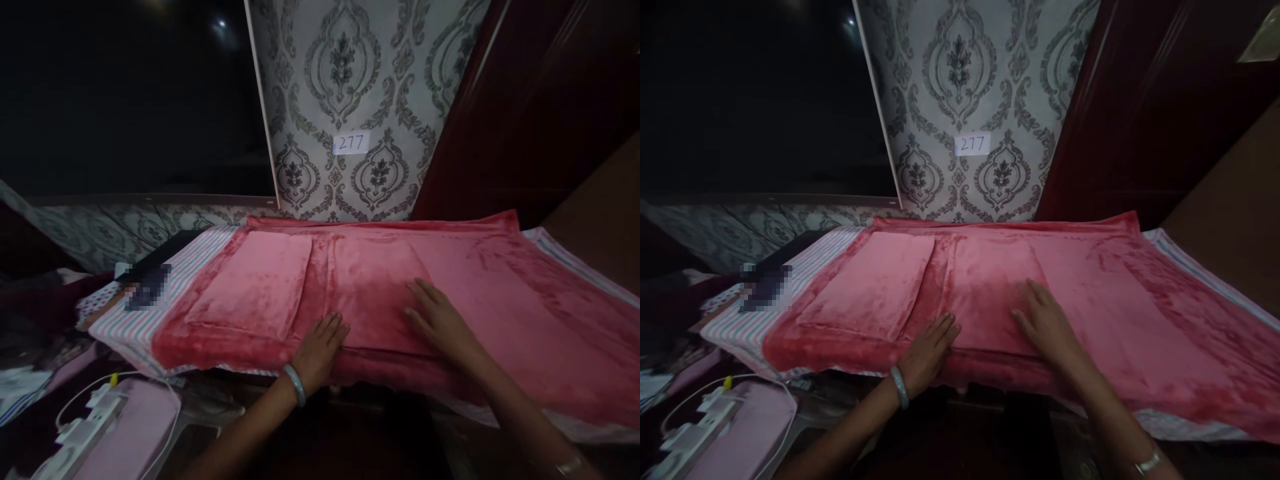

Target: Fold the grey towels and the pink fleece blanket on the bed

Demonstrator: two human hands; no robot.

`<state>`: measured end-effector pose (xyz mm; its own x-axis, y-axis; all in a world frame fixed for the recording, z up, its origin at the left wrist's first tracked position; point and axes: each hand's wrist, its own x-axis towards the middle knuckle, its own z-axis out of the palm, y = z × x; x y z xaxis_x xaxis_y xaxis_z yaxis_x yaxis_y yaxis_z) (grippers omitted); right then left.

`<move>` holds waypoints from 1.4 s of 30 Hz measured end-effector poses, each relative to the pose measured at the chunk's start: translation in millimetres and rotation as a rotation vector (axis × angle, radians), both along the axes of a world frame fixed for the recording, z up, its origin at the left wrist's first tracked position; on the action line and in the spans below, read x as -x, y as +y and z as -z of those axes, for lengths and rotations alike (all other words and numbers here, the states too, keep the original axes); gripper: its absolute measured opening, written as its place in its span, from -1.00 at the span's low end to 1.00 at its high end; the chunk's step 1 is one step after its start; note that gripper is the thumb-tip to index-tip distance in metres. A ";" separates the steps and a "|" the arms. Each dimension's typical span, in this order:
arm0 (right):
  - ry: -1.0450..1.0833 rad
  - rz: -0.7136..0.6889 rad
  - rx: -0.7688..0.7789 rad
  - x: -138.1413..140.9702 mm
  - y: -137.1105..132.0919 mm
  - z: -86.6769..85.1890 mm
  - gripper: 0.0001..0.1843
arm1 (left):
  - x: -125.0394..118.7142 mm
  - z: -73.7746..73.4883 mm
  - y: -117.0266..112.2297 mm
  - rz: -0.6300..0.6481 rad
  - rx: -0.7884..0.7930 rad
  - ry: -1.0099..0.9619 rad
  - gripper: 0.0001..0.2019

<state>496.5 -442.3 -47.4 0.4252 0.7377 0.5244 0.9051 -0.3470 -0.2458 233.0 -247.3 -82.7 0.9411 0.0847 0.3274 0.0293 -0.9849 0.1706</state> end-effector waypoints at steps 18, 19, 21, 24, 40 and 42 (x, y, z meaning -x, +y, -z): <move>0.203 0.020 0.398 -57.6 281.3 -38.1 -0.42 | 8.3 -10.2 6.7 -0.023 -0.040 0.021 -0.43; 0.214 0.036 0.396 -62.5 284.6 -35.5 -0.43 | 7.9 -10.0 6.8 -0.027 -0.038 0.020 -0.46; 0.231 0.061 0.388 -71.1 289.4 -30.2 -0.45 | 6.7 -8.7 6.7 -0.038 -0.055 0.015 -0.49; 0.242 0.074 0.371 -79.6 294.1 -23.3 -0.50 | 4.5 -4.9 5.7 -0.045 -0.109 -0.002 -0.50; 0.327 0.062 0.184 -102.2 312.9 -10.0 -0.81 | -0.3 -17.4 3.8 -0.038 -0.246 -0.160 -0.67; 0.315 0.063 0.165 -102.5 313.7 -12.2 -0.78 | 0.2 -17.5 4.8 -0.022 -0.235 -0.282 -0.71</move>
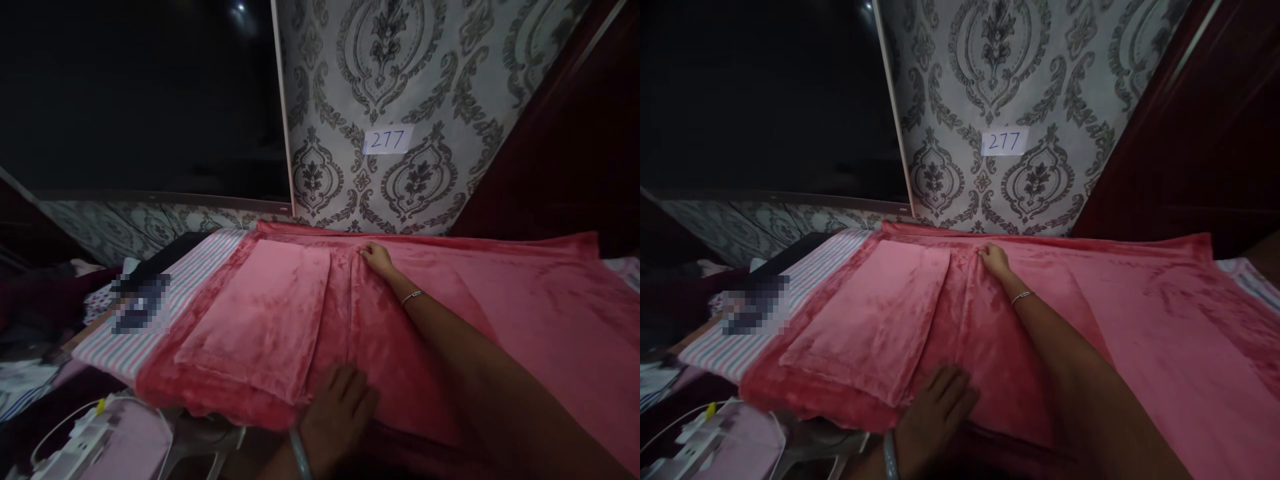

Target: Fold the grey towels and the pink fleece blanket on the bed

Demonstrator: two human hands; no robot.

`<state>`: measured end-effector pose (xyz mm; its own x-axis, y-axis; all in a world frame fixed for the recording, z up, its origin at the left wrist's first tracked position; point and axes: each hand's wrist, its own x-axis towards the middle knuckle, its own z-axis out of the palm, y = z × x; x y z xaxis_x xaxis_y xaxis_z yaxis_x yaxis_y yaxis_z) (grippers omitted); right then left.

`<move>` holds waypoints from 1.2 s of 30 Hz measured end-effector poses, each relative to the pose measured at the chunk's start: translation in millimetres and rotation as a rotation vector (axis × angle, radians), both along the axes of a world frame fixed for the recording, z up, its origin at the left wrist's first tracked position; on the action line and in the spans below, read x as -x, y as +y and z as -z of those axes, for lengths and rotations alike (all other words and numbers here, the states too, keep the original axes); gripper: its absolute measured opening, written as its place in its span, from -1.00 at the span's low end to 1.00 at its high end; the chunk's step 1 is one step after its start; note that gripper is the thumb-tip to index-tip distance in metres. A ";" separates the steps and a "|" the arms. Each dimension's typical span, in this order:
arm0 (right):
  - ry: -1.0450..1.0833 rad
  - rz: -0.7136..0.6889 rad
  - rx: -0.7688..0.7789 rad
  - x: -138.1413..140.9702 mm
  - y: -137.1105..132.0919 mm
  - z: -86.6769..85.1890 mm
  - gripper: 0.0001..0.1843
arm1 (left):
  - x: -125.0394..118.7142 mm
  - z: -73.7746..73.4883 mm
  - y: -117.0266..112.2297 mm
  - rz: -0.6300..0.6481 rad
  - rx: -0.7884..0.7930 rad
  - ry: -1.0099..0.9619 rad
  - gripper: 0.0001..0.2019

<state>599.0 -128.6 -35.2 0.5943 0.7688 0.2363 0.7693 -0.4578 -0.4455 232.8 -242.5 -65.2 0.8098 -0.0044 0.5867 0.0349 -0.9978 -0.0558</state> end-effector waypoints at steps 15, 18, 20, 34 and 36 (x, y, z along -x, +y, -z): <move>-0.155 -0.028 0.151 42.1 -11.0 4.6 -0.37 | 13.2 1.1 8.3 0.036 0.140 0.041 -0.68; -0.251 -0.088 0.222 60.4 -18.3 15.2 -0.34 | 12.7 8.1 7.9 0.040 0.138 0.026 -0.67; -0.287 -0.100 0.232 66.5 -20.8 19.9 -0.35 | 12.8 10.6 5.0 0.028 0.163 0.045 -0.65; -0.222 -0.401 0.125 172.8 -56.4 -10.7 -0.30 | 96.1 -80.7 188.7 -0.574 0.546 0.038 -0.39; -0.229 -0.525 0.140 195.4 -62.3 -2.4 -0.27 | 100.7 -85.1 231.0 -0.755 0.710 0.117 -0.37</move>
<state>403.6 -190.8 -32.8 0.0719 0.9794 0.1886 0.9784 -0.0325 -0.2043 132.1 -11.5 19.9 0.5100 0.8425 0.1736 0.6959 -0.5228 0.4924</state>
